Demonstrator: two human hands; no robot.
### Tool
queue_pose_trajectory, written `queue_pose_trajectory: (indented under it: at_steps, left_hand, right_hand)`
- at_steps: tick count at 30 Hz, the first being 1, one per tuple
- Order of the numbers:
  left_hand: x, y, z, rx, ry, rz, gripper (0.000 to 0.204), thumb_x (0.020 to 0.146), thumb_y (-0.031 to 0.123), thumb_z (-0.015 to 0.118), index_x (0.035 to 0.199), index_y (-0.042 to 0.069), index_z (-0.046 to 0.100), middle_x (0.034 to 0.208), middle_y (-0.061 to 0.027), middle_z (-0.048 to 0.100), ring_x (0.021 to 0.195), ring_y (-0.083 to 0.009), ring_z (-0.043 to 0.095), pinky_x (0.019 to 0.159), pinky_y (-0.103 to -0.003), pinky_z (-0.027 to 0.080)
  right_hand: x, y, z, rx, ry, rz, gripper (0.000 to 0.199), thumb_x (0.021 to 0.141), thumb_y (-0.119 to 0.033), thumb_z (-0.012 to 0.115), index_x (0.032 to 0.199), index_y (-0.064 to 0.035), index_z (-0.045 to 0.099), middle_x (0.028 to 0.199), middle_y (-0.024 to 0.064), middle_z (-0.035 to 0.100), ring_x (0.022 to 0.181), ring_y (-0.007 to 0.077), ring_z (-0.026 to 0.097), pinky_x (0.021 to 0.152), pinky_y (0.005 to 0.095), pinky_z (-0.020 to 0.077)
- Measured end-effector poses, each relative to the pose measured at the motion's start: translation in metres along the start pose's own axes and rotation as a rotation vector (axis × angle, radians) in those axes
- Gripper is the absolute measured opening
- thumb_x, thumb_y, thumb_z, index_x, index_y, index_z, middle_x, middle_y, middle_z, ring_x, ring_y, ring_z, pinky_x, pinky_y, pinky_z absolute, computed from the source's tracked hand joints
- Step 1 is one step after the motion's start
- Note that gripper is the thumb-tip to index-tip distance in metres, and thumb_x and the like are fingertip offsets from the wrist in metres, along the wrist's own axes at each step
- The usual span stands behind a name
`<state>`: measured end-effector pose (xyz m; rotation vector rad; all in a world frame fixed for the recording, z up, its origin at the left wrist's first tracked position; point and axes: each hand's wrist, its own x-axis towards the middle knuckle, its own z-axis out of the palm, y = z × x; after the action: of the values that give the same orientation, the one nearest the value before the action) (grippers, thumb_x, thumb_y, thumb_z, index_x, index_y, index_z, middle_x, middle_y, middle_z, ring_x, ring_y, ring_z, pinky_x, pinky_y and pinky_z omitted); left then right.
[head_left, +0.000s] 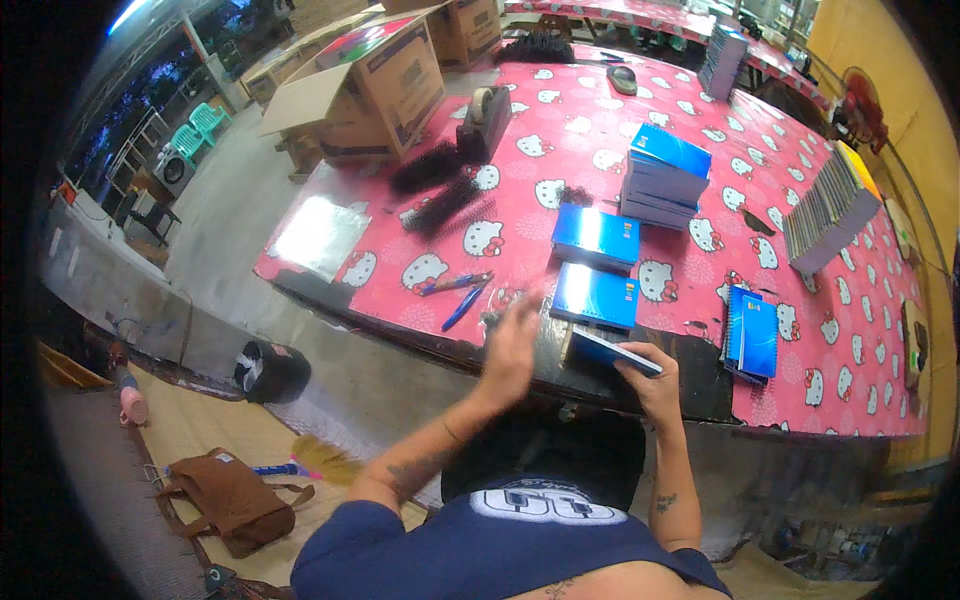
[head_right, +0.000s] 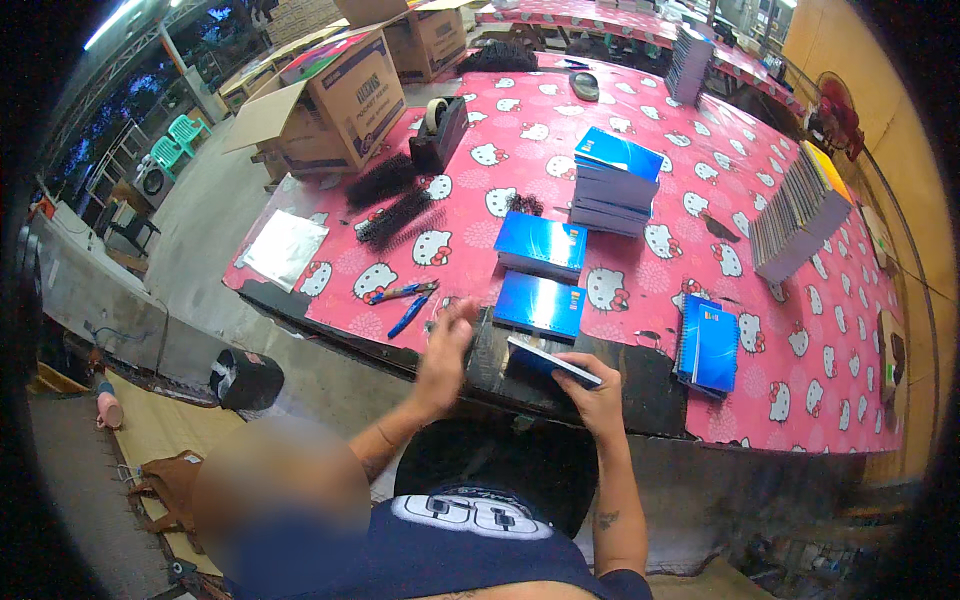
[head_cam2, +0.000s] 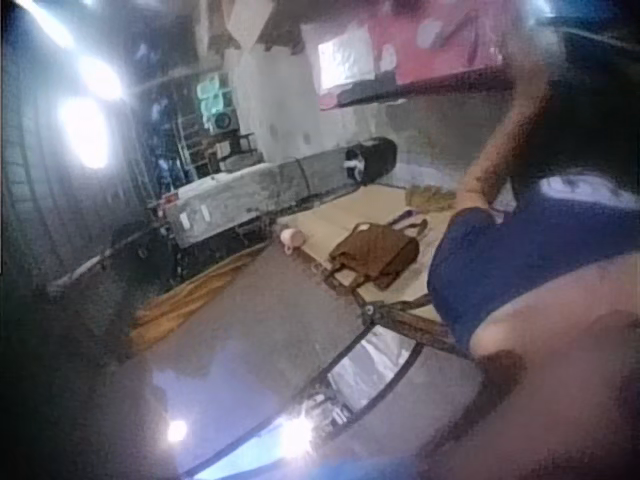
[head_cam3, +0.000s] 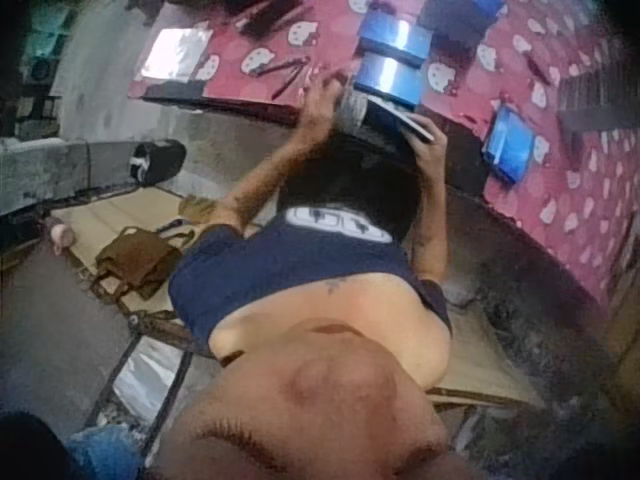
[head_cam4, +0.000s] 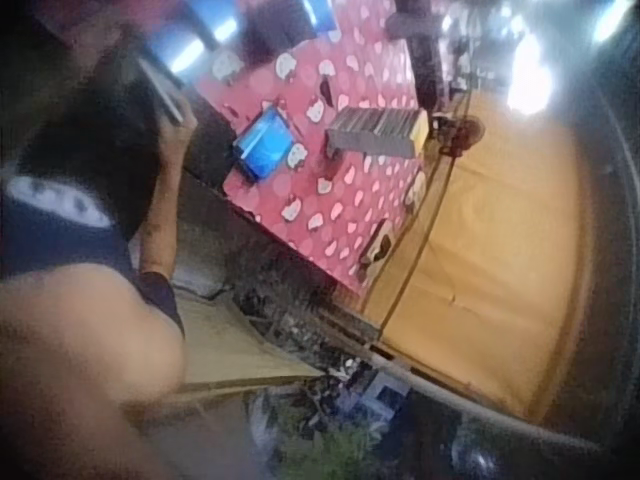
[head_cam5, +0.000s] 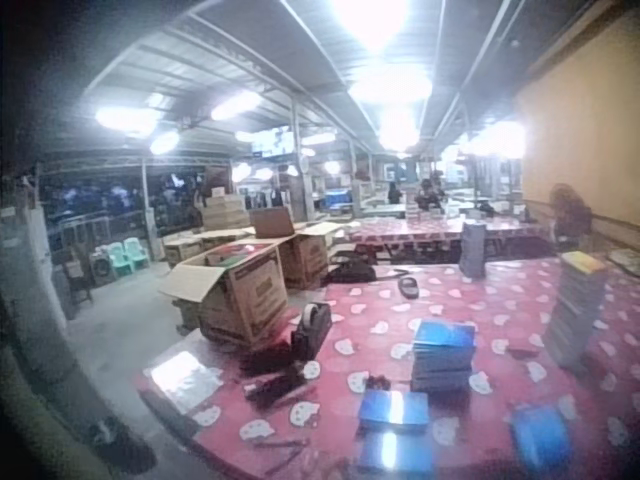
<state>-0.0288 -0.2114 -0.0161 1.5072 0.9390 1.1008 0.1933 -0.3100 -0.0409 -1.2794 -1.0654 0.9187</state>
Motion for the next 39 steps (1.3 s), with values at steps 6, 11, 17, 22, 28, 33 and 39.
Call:
queue_pose_trajectory:
  at_steps: [6,11,17,22,28,33,39]
  left_hand:
    - [0.000,0.008,0.000,0.174,-0.130,0.078,0.050,0.102,0.010,0.053,0.149,-0.002,0.041,0.118,-0.0161,0.063,0.104,-0.0203,0.061,0.090,-0.032,0.048]
    - [0.006,0.008,-0.018,0.493,-0.221,0.357,0.034,0.093,0.016,0.068,0.125,0.003,0.066,0.083,-0.0147,0.062,0.073,-0.0309,0.059,0.069,-0.041,0.048]
    - [0.015,-0.002,-0.013,0.445,-0.151,0.488,0.018,0.089,0.013,0.074,0.104,0.003,0.074,0.085,-0.0107,0.069,0.074,-0.0218,0.064,0.065,-0.033,0.049]
    - [0.018,-0.003,-0.013,0.434,-0.165,0.466,0.013,0.091,0.012,0.072,0.096,0.002,0.075,0.079,-0.0110,0.070,0.070,-0.0219,0.065,0.064,-0.034,0.048]
    - [0.024,-0.003,-0.016,0.403,-0.248,0.252,0.020,0.095,0.017,0.066,0.092,0.000,0.075,0.067,-0.0119,0.065,0.059,-0.0148,0.059,0.056,-0.033,0.044]
    - [0.026,0.000,-0.016,0.429,-0.296,0.137,0.025,0.099,0.020,0.063,0.089,-0.001,0.073,0.058,-0.0087,0.059,0.054,-0.0111,0.054,0.052,-0.032,0.041]
    - [0.044,0.000,-0.015,0.379,-0.381,0.249,0.019,0.097,0.022,0.065,0.100,0.004,0.071,0.073,-0.0063,0.065,0.068,-0.0160,0.062,0.063,-0.035,0.047]
  right_hand:
    - [-0.001,0.002,-0.006,-0.025,-0.007,-0.009,0.022,0.085,0.002,0.076,0.106,-0.0009,0.073,0.097,0.0043,0.074,0.091,0.0097,0.065,0.083,0.0252,0.0501]
    - [0.003,0.006,-0.002,-0.036,0.020,-0.092,0.022,0.085,0.002,0.076,0.106,-0.0013,0.073,0.097,0.0033,0.073,0.090,0.0089,0.064,0.082,0.0244,0.0499]
    - [0.002,0.005,-0.001,-0.014,0.019,-0.044,0.021,0.086,0.001,0.076,0.106,-0.0015,0.073,0.099,0.0029,0.073,0.091,0.0084,0.063,0.082,0.0239,0.0493]
    - [0.003,0.008,-0.002,-0.037,0.018,-0.063,0.020,0.086,0.001,0.076,0.105,-0.0015,0.073,0.098,0.0025,0.072,0.090,0.0083,0.063,0.082,0.0239,0.0493]
    - [0.002,0.010,-0.002,-0.014,0.040,-0.043,0.018,0.086,0.001,0.076,0.104,-0.0009,0.073,0.096,0.0045,0.074,0.091,0.0098,0.064,0.083,0.0257,0.0500]
    - [0.001,0.003,0.000,-0.014,0.032,-0.016,0.018,0.085,0.001,0.076,0.103,-0.0007,0.073,0.097,0.0047,0.074,0.090,0.0094,0.064,0.083,0.0252,0.0500]
    - [0.001,0.003,-0.002,-0.032,0.003,-0.015,0.018,0.085,0.002,0.076,0.103,-0.0005,0.073,0.099,0.0061,0.075,0.092,0.0103,0.066,0.084,0.0257,0.0506]
